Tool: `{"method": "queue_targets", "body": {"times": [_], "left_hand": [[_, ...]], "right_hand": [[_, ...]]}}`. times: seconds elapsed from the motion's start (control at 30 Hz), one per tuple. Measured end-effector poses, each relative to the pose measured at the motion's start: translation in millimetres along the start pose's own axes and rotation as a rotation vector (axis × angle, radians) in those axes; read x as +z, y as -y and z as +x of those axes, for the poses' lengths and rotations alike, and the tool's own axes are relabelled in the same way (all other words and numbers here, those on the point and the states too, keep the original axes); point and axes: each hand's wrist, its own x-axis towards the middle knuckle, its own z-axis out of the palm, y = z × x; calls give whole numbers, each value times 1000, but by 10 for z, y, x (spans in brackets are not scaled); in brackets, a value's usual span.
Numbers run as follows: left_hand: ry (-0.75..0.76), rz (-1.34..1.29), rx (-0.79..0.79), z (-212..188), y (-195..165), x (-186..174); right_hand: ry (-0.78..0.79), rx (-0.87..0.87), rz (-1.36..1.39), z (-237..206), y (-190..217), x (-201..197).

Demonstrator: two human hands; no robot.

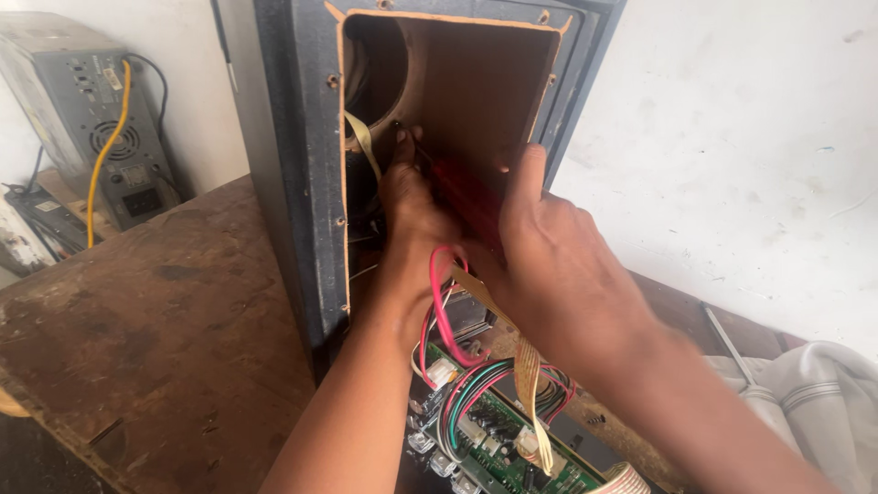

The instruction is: The person removes a speaker from a wooden enclosure, places it on the table, and then uses a screwdriver to tighten screws inside the enclosure. The person handles the speaker, circuit board, and screws during the process.

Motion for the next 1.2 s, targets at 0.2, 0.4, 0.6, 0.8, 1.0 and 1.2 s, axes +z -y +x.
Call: {"method": "queue_targets", "body": {"times": [0.2,0.4,0.6,0.8,1.0,1.2], "left_hand": [[1,44,42,200,-3,-233],[42,234,-55,8,-65,-235],[259,117,80,-224,-5,-153],[-161,174,143,239,48,-199],[-185,115,135,214,60,-151],[-70,95,-65,-158,-64,86]], "right_hand": [[27,-184,-735,-68,52,-4],[170,-117,-551,18,140,-23],[-121,164,172,55,122,33],[3,20,-75,66,45,-131],[-55,-196,-822,-77,53,-116],[134,45,-673,34,160,-18]]}}
